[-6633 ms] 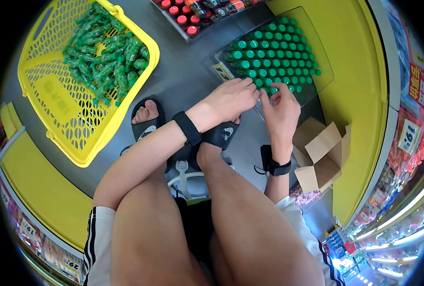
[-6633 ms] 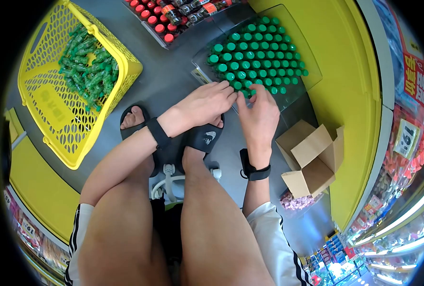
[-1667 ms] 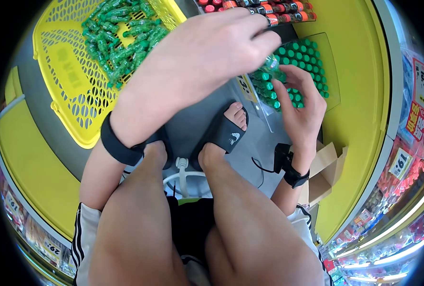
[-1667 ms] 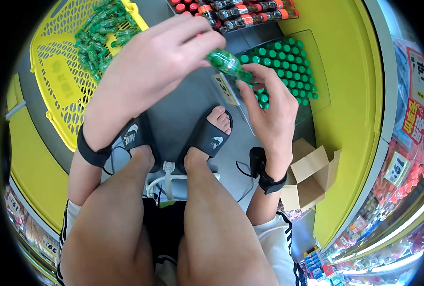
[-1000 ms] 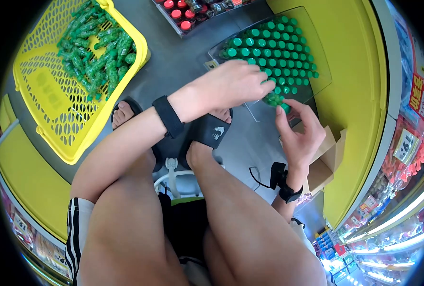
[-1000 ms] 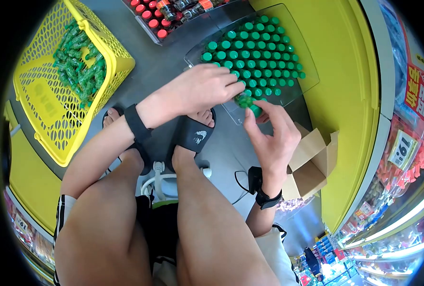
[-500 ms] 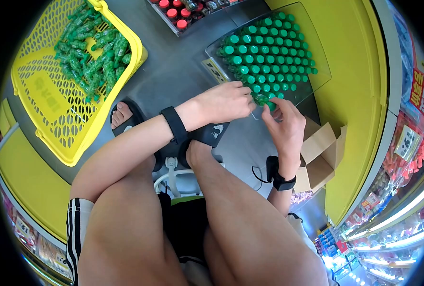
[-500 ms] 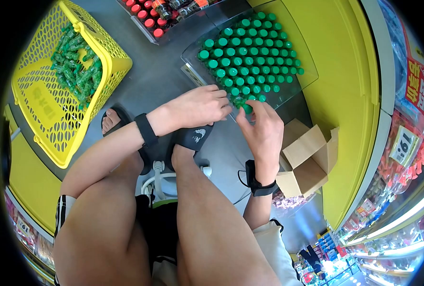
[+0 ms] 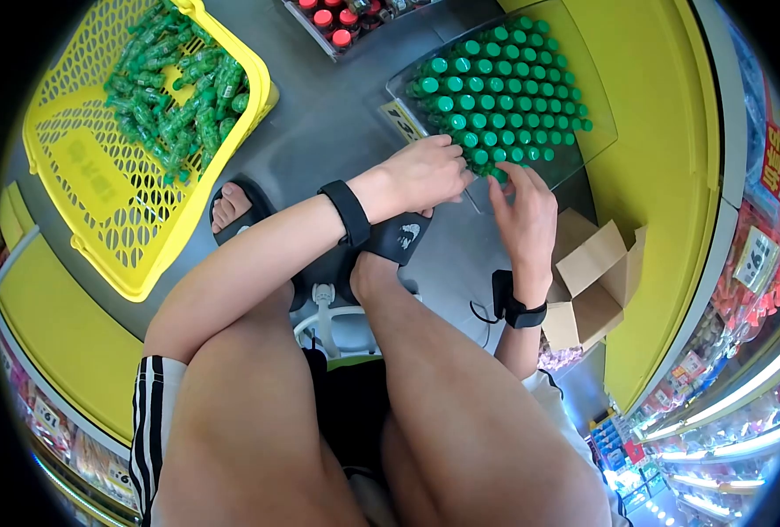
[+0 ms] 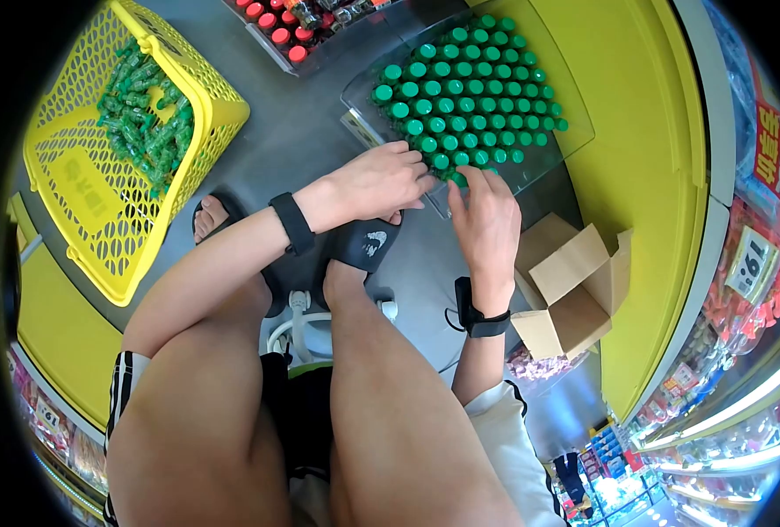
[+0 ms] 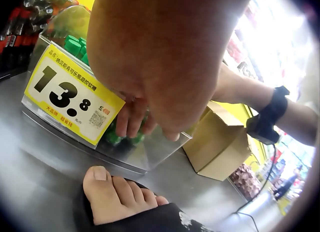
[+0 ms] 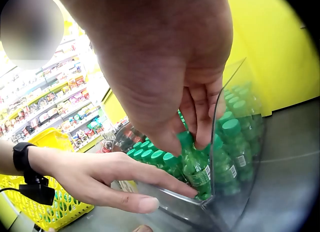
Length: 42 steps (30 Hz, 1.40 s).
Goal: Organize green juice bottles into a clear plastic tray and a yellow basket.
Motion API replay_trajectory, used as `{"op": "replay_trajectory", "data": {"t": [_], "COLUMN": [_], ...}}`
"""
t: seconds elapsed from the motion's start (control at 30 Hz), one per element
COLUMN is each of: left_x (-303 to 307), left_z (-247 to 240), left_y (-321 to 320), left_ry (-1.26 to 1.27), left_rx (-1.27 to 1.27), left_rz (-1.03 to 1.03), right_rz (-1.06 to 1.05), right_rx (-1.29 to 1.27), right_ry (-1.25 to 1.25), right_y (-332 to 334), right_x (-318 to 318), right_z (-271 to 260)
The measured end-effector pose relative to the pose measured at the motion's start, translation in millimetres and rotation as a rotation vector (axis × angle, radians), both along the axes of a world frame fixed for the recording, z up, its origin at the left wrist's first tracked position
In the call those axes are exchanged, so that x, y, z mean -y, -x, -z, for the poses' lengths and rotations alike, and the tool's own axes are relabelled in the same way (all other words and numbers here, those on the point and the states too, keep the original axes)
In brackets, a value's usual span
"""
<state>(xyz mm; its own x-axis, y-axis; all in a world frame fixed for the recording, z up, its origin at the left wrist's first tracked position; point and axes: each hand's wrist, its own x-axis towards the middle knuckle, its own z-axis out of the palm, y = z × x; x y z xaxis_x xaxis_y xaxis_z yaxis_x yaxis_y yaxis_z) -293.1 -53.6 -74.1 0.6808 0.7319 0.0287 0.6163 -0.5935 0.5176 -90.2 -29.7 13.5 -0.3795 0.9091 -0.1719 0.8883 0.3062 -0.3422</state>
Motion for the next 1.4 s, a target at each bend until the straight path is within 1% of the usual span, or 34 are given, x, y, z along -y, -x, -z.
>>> {"op": "replay_trajectory", "data": {"t": [0.17, 0.33, 0.57, 0.67, 0.73, 1.07, 1.4], "left_x": [-0.8, 0.2, 1.4, 1.2, 1.4, 0.8, 3.0], "left_z": [0.9, 0.4, 0.4, -1.2, -2.1, -2.4, 2.6], "left_y": [-0.9, -1.7, -2.7, -3.2, -3.3, -5.4, -7.3], "left_ry": [0.014, 0.031, 0.06, 0.087, 0.086, 0.092, 0.076], "left_rx": [-0.035, 0.025, 0.071, 0.062, 0.064, 0.045, 0.056], "left_rz": [0.001, -0.033, -0.051, -0.053, -0.061, -0.077, -0.085], "right_rz": [0.006, -0.027, -0.033, -0.056, -0.107, -0.11, -0.041], "right_rx": [0.039, 0.056, 0.061, 0.065, 0.106, 0.163, 0.154], "right_ry": [-0.012, -0.059, -0.06, -0.078, -0.122, -0.154, -0.159], "right_y": [1.7, 2.6, 5.3, 5.4, 7.7, 10.8, 12.6], "right_x": [1.3, 1.7, 2.6, 2.5, 1.9, 2.1, 1.5], "right_z": [1.9, 5.5, 8.8, 12.9, 12.2, 14.2, 11.9]}}
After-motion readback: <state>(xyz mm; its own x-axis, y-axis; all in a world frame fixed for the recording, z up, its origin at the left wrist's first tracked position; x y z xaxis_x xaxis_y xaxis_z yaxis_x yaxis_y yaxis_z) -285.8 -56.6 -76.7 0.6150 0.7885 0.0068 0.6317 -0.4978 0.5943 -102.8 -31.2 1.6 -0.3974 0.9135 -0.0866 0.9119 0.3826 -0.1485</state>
